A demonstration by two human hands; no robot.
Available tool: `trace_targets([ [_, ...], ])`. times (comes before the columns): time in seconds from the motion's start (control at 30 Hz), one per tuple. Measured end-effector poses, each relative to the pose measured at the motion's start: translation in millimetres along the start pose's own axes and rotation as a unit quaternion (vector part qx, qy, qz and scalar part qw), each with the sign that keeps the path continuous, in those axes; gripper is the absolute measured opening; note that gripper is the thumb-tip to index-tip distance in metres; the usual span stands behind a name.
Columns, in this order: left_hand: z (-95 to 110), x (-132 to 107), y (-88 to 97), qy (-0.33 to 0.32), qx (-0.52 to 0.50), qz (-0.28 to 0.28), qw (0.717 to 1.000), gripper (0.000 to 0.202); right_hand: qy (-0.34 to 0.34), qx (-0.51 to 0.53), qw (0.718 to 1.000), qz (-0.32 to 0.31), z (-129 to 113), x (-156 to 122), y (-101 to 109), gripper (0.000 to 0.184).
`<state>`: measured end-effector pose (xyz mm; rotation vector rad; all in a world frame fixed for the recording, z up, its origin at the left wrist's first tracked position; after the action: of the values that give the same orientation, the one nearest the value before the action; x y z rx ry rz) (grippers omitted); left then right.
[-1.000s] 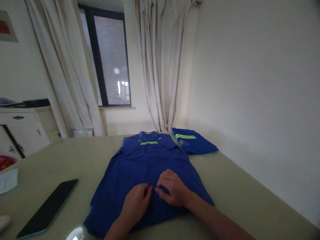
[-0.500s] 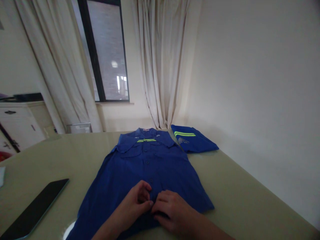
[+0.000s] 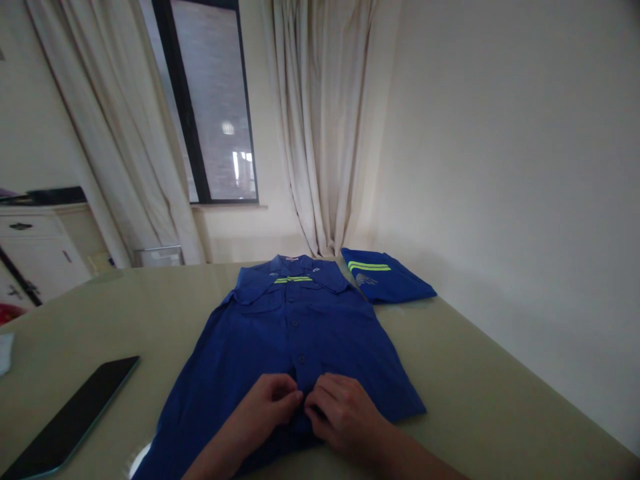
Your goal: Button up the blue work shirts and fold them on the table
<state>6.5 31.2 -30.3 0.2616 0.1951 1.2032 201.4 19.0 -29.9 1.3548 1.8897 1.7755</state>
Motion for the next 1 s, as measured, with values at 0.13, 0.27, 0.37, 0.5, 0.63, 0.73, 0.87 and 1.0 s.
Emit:
trace_targets([
  [0.13, 19, -7, -8.3, -0.087, 0.123, 0.061, 0.987, 0.028, -0.012, 0.007, 1.000, -0.020, 1, 1, 5, 0.011],
  [0.27, 25, -7, -15.9, -0.112, 0.098, 0.109, 0.983, 0.033, -0.040, 0.060, 0.997, -0.012, 2, 1, 14, 0.017],
  [0.37, 22, -2, -15.5, -0.095, -0.013, 0.120, 0.988, 0.044, -0.049, 0.107, 0.993, 0.022, 4, 1, 20, 0.024],
  [0.5, 8, 6, -16.7, -0.042, -0.145, 0.070, 0.986, 0.059, -0.033, 0.108, 0.991, 0.068, 7, 1, 19, 0.027],
  [0.63, -2, 9, -18.2, -0.012, -0.205, 0.053, 0.977, 0.060, -0.043, 0.109, 0.989, 0.093, 8, 1, 18, 0.024],
  [0.73, 8, 0, -12.0, -0.067, -0.112, 0.017, 0.991, 0.046, -0.081, 0.143, 0.983, 0.085, 9, 4, 23, 0.024],
  [0.87, 35, -20, -1.2, -0.124, 0.054, -0.108, 0.985, 0.023, -0.178, 0.188, 0.965, -0.033, 14, 11, 24, 0.024],
  [1.0, 44, -31, 0.0, -0.092, 0.020, -0.210, 0.973, 0.029, -0.244, 0.137, 0.951, -0.130, 19, 13, 18, 0.020],
])
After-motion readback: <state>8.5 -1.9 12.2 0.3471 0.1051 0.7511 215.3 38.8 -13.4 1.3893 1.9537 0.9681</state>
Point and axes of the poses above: each hand's wrist, its own x-axis towards the middle knuckle, its own y-axis out of the back of the hand, z = x × y, the point moved 1 cm from there along x, towards the middle knuckle, and after that the axes turned 10 degrees about -y, right-handed, at the moved point
